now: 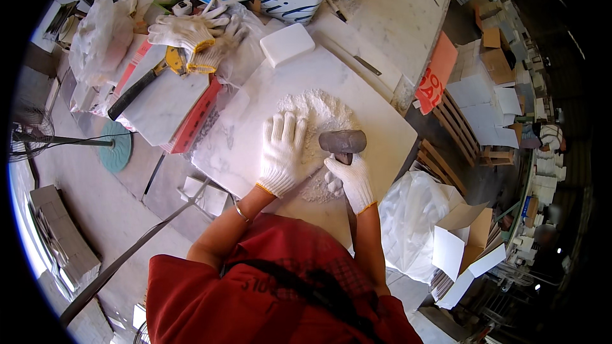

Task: The person repeatedly hammers a small lump of clay on a white board using a hammer. The person holds the clay with the left hand and strikes it with the right hand throughout the clip.

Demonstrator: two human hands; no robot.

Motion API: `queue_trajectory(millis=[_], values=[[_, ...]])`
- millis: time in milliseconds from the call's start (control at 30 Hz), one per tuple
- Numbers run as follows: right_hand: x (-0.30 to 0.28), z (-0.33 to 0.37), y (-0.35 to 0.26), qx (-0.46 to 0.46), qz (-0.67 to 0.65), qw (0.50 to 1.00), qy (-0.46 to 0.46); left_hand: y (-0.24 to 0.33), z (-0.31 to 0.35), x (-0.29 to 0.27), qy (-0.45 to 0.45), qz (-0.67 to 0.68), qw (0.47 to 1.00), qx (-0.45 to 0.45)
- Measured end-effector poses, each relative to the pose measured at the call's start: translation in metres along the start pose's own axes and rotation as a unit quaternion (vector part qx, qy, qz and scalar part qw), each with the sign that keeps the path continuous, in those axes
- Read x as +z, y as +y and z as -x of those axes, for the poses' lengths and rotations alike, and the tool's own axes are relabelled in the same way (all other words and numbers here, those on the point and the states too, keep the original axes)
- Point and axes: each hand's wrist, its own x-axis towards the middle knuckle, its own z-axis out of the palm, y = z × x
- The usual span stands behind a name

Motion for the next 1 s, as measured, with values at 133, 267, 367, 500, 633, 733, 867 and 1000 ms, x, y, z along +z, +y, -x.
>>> queue_trajectory(millis=[133,267,367,500,633,733,867,1000], values=[[0.002,0.032,-0.025,-0.097,0.008,0.993,0.065,-0.001,-0.001,0.000,-0.005,0.000,1.000,0.000],[0.012,-0.002,0.013,-0.049,-0.038,0.996,0.061,0.003,-0.004,-0.002,-0.025,-0.005,1.000,-0.002],[0.018,-0.020,0.017,-0.029,0.036,0.999,0.021,0.002,-0.002,0.000,-0.037,-0.009,0.999,-0.006],[0.015,-0.002,-0.007,0.004,0.000,1.000,0.012,0.002,-0.001,-0.001,-0.028,-0.019,0.999,-0.014],[0.011,0.025,-0.023,-0.081,0.000,0.995,0.052,-0.001,-0.002,0.002,-0.001,-0.005,1.000,-0.003],[0.015,0.026,-0.015,-0.092,0.021,0.991,0.097,0.001,-0.004,-0.002,-0.028,-0.010,1.000,-0.002],[0.015,-0.020,0.019,-0.031,0.005,0.999,0.016,0.001,-0.002,-0.004,-0.032,-0.018,0.999,0.001],[0.005,-0.010,0.001,-0.010,-0.012,1.000,0.016,0.000,-0.005,-0.006,-0.019,0.003,1.000,0.003]])
